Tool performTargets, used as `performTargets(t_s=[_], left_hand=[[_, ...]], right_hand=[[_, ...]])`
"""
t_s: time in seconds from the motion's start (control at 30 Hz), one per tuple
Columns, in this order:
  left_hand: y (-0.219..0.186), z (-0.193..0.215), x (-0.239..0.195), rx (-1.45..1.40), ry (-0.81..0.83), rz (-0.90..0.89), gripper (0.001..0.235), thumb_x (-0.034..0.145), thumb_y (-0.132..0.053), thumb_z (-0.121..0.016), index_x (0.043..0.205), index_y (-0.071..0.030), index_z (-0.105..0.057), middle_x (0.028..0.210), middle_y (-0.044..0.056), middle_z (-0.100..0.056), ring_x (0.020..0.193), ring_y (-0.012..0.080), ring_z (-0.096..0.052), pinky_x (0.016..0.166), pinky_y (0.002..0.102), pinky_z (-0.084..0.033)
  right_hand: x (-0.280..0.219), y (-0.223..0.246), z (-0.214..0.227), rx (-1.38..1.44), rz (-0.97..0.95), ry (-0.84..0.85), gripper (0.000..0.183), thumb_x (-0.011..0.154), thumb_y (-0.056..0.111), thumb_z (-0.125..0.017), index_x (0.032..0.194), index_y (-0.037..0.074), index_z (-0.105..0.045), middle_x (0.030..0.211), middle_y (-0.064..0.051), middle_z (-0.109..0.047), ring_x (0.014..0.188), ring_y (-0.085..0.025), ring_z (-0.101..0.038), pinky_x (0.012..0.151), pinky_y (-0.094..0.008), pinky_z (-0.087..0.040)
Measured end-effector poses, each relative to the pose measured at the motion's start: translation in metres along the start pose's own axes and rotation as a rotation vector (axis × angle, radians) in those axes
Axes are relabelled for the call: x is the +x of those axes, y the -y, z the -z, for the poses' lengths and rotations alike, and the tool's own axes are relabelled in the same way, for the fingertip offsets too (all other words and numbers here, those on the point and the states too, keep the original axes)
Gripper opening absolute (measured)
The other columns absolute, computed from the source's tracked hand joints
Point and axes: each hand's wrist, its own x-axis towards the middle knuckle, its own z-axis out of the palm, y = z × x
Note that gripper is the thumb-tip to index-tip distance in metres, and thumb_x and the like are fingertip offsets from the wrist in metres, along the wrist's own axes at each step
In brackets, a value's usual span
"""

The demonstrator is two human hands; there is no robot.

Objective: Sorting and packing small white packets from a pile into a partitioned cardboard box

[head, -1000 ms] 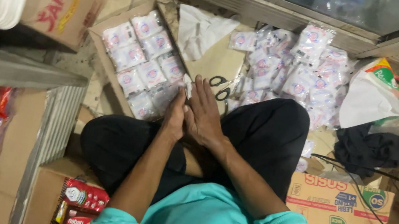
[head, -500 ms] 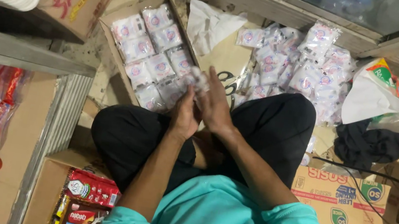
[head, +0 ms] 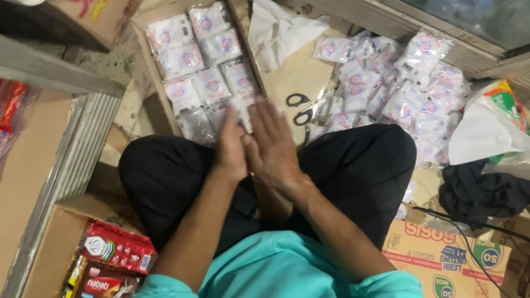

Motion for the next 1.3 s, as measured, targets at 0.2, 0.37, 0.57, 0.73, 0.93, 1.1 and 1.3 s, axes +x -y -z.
performTargets(t_s=[0.2, 0.37, 0.57, 0.73, 0.93, 1.1, 1.3], left_hand=[[-0.018, -0.011, -0.009, -0.125, 0.029, -0.062, 0.094, 0.092, -0.080, -0.041, 0.151, -0.006, -0.047, 0.152, 0.016, -0.051, 0.140, 0.0299, -0.050, 0.123, 0.047, -0.034], [-0.025, -0.057, -0.037, 0.057, 0.050, -0.061, 0.087, 0.096, -0.072, -0.043, 0.155, -0.008, -0.041, 0.159, 0.013, -0.043, 0.145, 0.0250, -0.041, 0.126, 0.046, -0.027], [-0.008, -0.026, -0.030, 0.354, 0.156, -0.113, 0.059, 0.101, -0.048, -0.055, 0.144, -0.008, -0.047, 0.143, 0.008, -0.045, 0.131, 0.0184, -0.043, 0.117, 0.041, -0.030], [-0.017, -0.036, -0.053, 0.576, 0.256, -0.180, 0.035, 0.081, -0.010, -0.088, 0.110, -0.002, -0.072, 0.096, 0.007, -0.075, 0.086, 0.0118, -0.067, 0.080, 0.029, -0.057], [-0.015, -0.049, -0.056, 0.253, 0.183, -0.194, 0.014, 0.098, -0.017, -0.070, 0.088, -0.007, -0.067, 0.074, 0.001, -0.066, 0.067, 0.0074, -0.065, 0.062, 0.022, -0.055], [0.028, -0.013, -0.011, 0.807, -0.340, -0.763, 0.063, 0.088, -0.028, -0.082, 0.139, -0.013, -0.047, 0.125, 0.013, -0.055, 0.109, 0.0260, -0.057, 0.084, 0.037, -0.047], [0.005, -0.034, -0.053, 0.690, -0.123, -0.530, 0.054, 0.098, -0.031, -0.058, 0.140, 0.001, -0.050, 0.137, 0.018, -0.057, 0.124, 0.0284, -0.057, 0.100, 0.036, -0.046]], right_hand=[[-0.008, -0.003, 0.002, -0.064, 0.146, 0.070, 0.053, 0.107, 0.041, -0.047, 0.151, 0.012, -0.052, 0.161, -0.015, -0.043, 0.148, -0.042, -0.038, 0.115, -0.056, -0.034], [0.007, -0.011, 0.016, -0.081, 0.048, 0.100, 0.051, 0.107, 0.039, -0.049, 0.150, 0.013, -0.053, 0.158, -0.018, -0.045, 0.138, -0.051, -0.046, 0.106, -0.062, -0.042], [0.022, -0.014, 0.018, 0.286, -0.343, 0.160, 0.043, 0.106, 0.040, -0.050, 0.136, 0.012, -0.062, 0.132, -0.023, -0.062, 0.125, -0.052, -0.054, 0.105, -0.060, -0.042], [0.023, -0.043, 0.003, 0.425, -0.904, 0.222, 0.047, 0.099, 0.064, -0.052, 0.106, 0.023, -0.074, 0.101, -0.009, -0.076, 0.109, -0.036, -0.069, 0.089, -0.050, -0.053], [0.013, -0.029, 0.020, 1.289, -1.394, -0.257, 0.080, 0.094, 0.043, -0.069, 0.154, -0.002, -0.041, 0.145, -0.030, -0.054, 0.132, -0.044, -0.056, 0.108, -0.057, -0.042], [0.000, 0.022, 0.022, 1.356, -0.935, -0.132, 0.067, 0.108, 0.039, -0.049, 0.155, -0.007, -0.033, 0.160, -0.032, -0.031, 0.151, -0.042, -0.026, 0.125, -0.060, -0.015], [0.024, 0.029, 0.024, 0.825, -0.284, 0.026, 0.051, 0.112, 0.028, -0.036, 0.152, -0.004, -0.041, 0.157, -0.035, -0.034, 0.150, -0.051, -0.022, 0.126, -0.060, -0.012]])
